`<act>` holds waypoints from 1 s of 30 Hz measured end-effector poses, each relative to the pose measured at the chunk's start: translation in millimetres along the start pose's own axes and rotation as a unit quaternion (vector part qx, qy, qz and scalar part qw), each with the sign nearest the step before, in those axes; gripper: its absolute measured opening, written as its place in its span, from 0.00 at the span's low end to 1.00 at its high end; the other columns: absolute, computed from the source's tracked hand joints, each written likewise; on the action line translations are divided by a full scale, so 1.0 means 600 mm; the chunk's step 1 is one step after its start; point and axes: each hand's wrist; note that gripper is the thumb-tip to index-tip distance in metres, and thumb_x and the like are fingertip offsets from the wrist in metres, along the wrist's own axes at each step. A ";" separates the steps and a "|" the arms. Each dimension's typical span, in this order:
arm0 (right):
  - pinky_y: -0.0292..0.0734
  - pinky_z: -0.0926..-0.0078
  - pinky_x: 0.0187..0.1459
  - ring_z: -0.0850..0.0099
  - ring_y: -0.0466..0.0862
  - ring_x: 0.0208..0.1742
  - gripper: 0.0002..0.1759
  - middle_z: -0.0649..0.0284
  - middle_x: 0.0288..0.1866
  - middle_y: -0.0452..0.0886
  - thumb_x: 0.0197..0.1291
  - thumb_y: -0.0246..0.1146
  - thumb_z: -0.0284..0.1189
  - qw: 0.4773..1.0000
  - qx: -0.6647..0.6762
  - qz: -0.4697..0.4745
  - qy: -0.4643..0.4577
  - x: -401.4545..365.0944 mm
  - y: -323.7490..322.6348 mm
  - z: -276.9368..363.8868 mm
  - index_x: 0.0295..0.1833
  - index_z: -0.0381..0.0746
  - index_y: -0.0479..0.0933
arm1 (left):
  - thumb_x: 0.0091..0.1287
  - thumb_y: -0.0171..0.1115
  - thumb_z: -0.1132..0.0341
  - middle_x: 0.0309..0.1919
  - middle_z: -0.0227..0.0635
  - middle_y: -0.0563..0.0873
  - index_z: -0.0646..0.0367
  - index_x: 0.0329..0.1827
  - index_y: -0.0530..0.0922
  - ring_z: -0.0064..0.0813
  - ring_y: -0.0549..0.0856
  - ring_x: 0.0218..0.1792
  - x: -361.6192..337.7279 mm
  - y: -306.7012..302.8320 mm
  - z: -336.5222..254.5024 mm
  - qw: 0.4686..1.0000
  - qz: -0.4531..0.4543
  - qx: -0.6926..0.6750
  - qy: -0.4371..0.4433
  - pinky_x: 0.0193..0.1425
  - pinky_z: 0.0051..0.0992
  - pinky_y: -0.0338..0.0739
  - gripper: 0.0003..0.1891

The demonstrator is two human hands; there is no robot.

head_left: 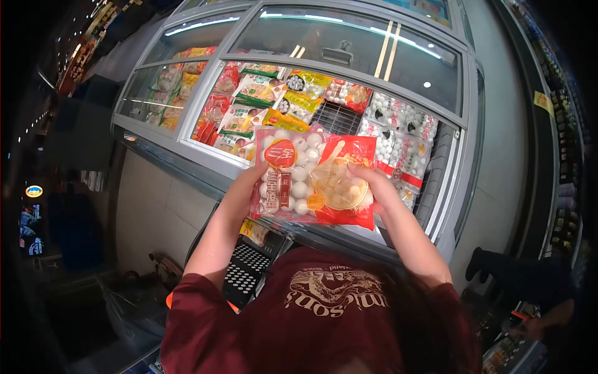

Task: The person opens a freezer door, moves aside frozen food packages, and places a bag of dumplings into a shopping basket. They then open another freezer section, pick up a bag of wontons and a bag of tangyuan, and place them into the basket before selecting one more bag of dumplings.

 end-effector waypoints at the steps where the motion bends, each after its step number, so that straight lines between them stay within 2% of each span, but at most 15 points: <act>1: 0.75 0.69 0.45 0.66 0.79 0.44 0.20 0.55 0.45 0.77 0.52 0.59 0.30 1.000 0.015 0.002 0.011 0.021 -0.009 0.011 0.50 0.32 0.69 | 0.66 0.45 0.58 0.43 0.38 0.79 0.64 0.54 0.68 0.27 0.81 0.40 0.028 0.005 -0.019 1.000 0.010 0.014 -0.014 0.42 0.26 0.78 0.20; 4: 0.74 0.65 0.50 0.61 0.78 0.47 0.22 0.51 0.49 0.75 0.54 0.57 0.33 0.999 0.040 -0.009 0.020 0.102 -0.031 0.031 0.53 0.32 0.66 | 0.66 0.45 0.58 0.41 0.38 0.80 0.64 0.53 0.69 0.28 0.82 0.38 0.154 -0.017 -0.049 0.997 -0.012 0.048 -0.063 0.39 0.26 0.79 0.20; 7: 0.73 0.64 0.51 0.60 0.77 0.48 0.22 0.50 0.49 0.74 0.55 0.56 0.32 0.993 0.099 -0.034 0.050 0.208 -0.063 0.024 0.53 0.32 0.66 | 0.65 0.45 0.59 0.39 0.39 0.81 0.63 0.51 0.70 0.29 0.83 0.37 0.263 -0.046 -0.077 0.985 0.011 0.078 -0.151 0.36 0.28 0.80 0.19; 10: 0.74 0.63 0.51 0.61 0.77 0.48 0.20 0.51 0.48 0.75 0.56 0.54 0.31 0.986 0.131 -0.081 0.061 0.309 -0.080 0.012 0.52 0.31 0.66 | 0.64 0.47 0.58 0.38 0.39 0.81 0.64 0.51 0.70 0.29 0.83 0.35 0.363 -0.085 -0.079 0.980 0.047 0.051 -0.185 0.35 0.28 0.80 0.19; 13: 0.74 0.62 0.51 0.60 0.77 0.48 0.20 0.51 0.48 0.75 0.57 0.53 0.31 0.980 0.162 -0.099 0.050 0.416 -0.110 0.001 0.52 0.31 0.66 | 0.63 0.50 0.56 0.38 0.39 0.81 0.65 0.51 0.70 0.29 0.83 0.34 0.461 -0.127 -0.072 0.983 0.045 0.087 -0.158 0.34 0.27 0.80 0.21; 14: 0.74 0.63 0.50 0.61 0.78 0.48 0.19 0.52 0.48 0.75 0.56 0.53 0.31 0.980 0.161 -0.113 0.029 0.451 -0.122 0.002 0.51 0.32 0.67 | 0.59 0.56 0.57 0.40 0.39 0.80 0.65 0.51 0.70 0.29 0.82 0.37 0.511 -0.147 -0.047 0.991 0.038 0.074 -0.106 0.37 0.27 0.78 0.22; 17: 0.74 0.65 0.50 0.62 0.78 0.46 0.20 0.51 0.46 0.76 0.54 0.56 0.30 0.971 0.127 -0.203 0.023 0.516 -0.147 0.036 0.50 0.30 0.68 | 0.55 0.62 0.62 0.41 0.39 0.79 0.65 0.50 0.70 0.28 0.80 0.41 0.608 -0.167 -0.010 0.983 -0.027 0.181 -0.030 0.41 0.28 0.76 0.22; 18: 0.74 0.66 0.50 0.62 0.79 0.45 0.19 0.51 0.46 0.76 0.53 0.57 0.30 0.977 0.103 -0.186 -0.008 0.542 -0.174 0.038 0.49 0.31 0.69 | 0.52 0.66 0.65 0.43 0.39 0.78 0.66 0.51 0.70 0.28 0.78 0.44 0.659 -0.186 0.018 0.985 -0.043 0.153 -0.067 0.44 0.28 0.73 0.25; 19: 0.75 0.67 0.49 0.63 0.79 0.45 0.19 0.52 0.45 0.76 0.53 0.58 0.30 0.981 0.084 -0.170 -0.037 0.568 -0.213 0.030 0.49 0.31 0.69 | 0.50 0.67 0.68 0.41 0.38 0.80 0.65 0.46 0.73 0.26 0.79 0.40 0.682 -0.180 0.021 0.970 -0.098 0.212 -0.071 0.45 0.27 0.73 0.21; 21: 0.73 0.69 0.49 0.64 0.78 0.48 0.20 0.53 0.46 0.77 0.53 0.58 0.33 0.960 -0.027 -0.271 -0.063 0.623 -0.295 0.004 0.50 0.32 0.69 | 0.48 0.67 0.68 0.41 0.39 0.80 0.65 0.46 0.74 0.27 0.79 0.41 0.760 -0.217 0.087 0.993 -0.023 0.099 -0.055 0.47 0.27 0.72 0.22; 23: 0.72 0.70 0.49 0.64 0.77 0.48 0.20 0.54 0.46 0.77 0.53 0.58 0.33 0.921 -0.132 -0.360 -0.078 0.657 -0.329 -0.010 0.50 0.33 0.69 | 0.49 0.67 0.65 0.42 0.41 0.80 0.66 0.48 0.73 0.30 0.79 0.43 0.854 -0.255 0.165 0.995 0.009 0.095 -0.002 0.49 0.28 0.71 0.23; 26: 0.72 0.70 0.49 0.64 0.77 0.48 0.21 0.54 0.46 0.77 0.53 0.58 0.34 0.849 -0.260 -0.451 -0.089 0.701 -0.357 -0.036 0.50 0.33 0.69 | 0.50 0.65 0.63 0.44 0.43 0.79 0.67 0.49 0.71 0.33 0.79 0.45 0.888 -0.264 0.219 0.982 -0.027 0.184 0.041 0.50 0.30 0.70 0.25; 30: 0.71 0.70 0.49 0.64 0.77 0.48 0.21 0.55 0.46 0.77 0.53 0.58 0.35 0.787 -0.349 -0.500 -0.095 0.727 -0.371 -0.062 0.50 0.34 0.70 | 0.52 0.63 0.62 0.45 0.45 0.79 0.67 0.51 0.70 0.36 0.78 0.47 0.887 -0.249 0.241 0.918 -0.111 0.375 0.064 0.51 0.31 0.69 0.26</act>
Point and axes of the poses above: each hand's wrist, its own x-axis towards the middle knuckle, its own y-axis out of the palm, z = x × y
